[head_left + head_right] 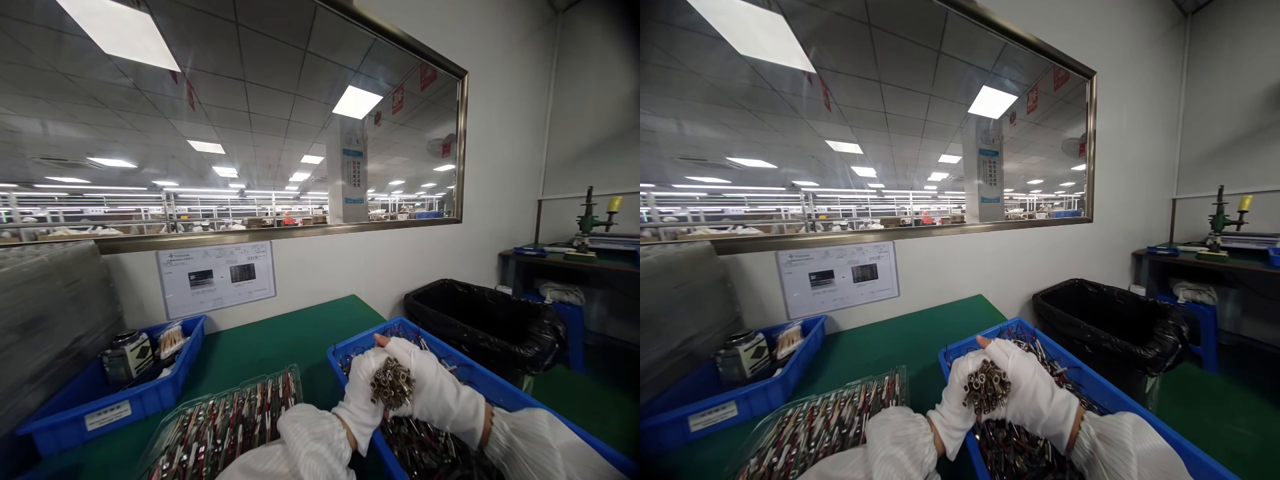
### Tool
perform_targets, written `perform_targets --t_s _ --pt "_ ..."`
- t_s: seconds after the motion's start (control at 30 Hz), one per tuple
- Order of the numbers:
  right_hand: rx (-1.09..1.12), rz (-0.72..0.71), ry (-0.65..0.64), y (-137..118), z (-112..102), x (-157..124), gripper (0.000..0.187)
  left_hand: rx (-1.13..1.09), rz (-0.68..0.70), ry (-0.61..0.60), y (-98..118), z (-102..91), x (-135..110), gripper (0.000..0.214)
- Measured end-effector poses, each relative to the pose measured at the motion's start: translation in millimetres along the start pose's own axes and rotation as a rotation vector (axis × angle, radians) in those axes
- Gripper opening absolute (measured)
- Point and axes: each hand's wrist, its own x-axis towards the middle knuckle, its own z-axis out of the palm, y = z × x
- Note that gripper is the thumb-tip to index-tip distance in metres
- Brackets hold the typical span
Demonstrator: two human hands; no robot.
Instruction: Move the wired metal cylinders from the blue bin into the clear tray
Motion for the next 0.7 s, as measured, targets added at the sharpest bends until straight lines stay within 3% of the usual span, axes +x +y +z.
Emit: perform_targets --t_s 0.2,0.4,0.53,0.7 --pt "0.036 -0.017 -0.003 2 0 1 0.095 0.051 0.023 -0.027 9 0.6 -1 0.024" --pt "0.084 0.036 -0.047 -9 -8 3 0.092 0.006 -0.015 0.058 15 -1.8 -11 0.014" --pt "0.106 0.074 -0.057 -12 -8 3 0.09 -0.03 -0.051 0.0 8 -4.4 -12 0.012" --pt "0.229 0.15 0.003 -9 0 1 0.084 -0.045 -0.139 0.126 -6 -10.8 -16 0.024"
